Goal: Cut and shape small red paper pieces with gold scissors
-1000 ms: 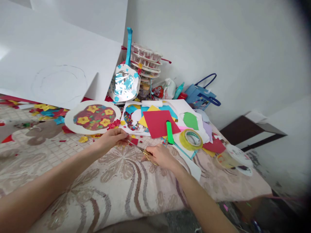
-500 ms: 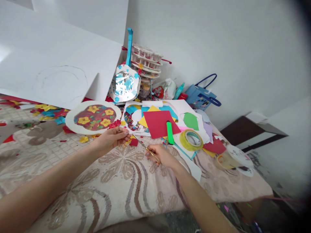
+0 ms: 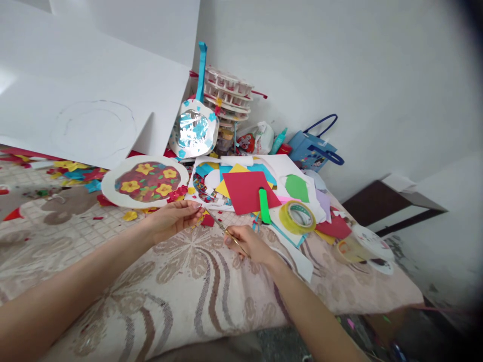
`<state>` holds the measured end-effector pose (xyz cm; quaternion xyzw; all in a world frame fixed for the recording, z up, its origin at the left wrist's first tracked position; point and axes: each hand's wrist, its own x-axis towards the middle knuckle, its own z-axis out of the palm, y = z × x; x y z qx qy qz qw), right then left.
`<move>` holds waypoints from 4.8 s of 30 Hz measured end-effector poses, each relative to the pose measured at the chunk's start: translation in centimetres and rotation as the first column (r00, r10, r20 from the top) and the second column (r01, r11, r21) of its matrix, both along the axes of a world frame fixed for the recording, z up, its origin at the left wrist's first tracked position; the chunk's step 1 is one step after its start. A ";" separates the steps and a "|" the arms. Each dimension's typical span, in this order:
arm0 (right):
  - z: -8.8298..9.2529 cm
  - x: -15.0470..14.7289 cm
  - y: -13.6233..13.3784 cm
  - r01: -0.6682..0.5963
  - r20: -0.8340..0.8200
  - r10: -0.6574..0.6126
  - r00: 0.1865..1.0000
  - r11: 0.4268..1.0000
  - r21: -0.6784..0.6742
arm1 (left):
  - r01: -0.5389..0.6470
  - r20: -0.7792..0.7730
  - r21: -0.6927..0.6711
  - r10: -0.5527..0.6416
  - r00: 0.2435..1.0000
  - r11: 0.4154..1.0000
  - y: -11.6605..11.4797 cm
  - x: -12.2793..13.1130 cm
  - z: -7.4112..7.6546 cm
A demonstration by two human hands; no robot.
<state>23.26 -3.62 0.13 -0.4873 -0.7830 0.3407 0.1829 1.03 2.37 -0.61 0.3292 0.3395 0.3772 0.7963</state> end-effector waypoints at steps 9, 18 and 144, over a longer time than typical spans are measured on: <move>0.4 -0.2 -0.1 0.013 0.050 -0.012 0.999 1.000 -0.011 | -0.012 -0.020 0.033 0.012 1.000 0.999 -0.1 0.2 -0.1; 0.3 -0.2 0.0 0.026 0.034 -0.025 0.999 0.999 -0.040 | 0.019 -0.022 0.071 -0.017 1.000 0.997 0.0 0.1 -0.2; -0.9 1.2 0.4 -0.093 0.183 0.080 0.980 0.994 0.065 | 0.350 -0.432 0.308 -0.197 0.880 0.885 0.6 -0.9 0.8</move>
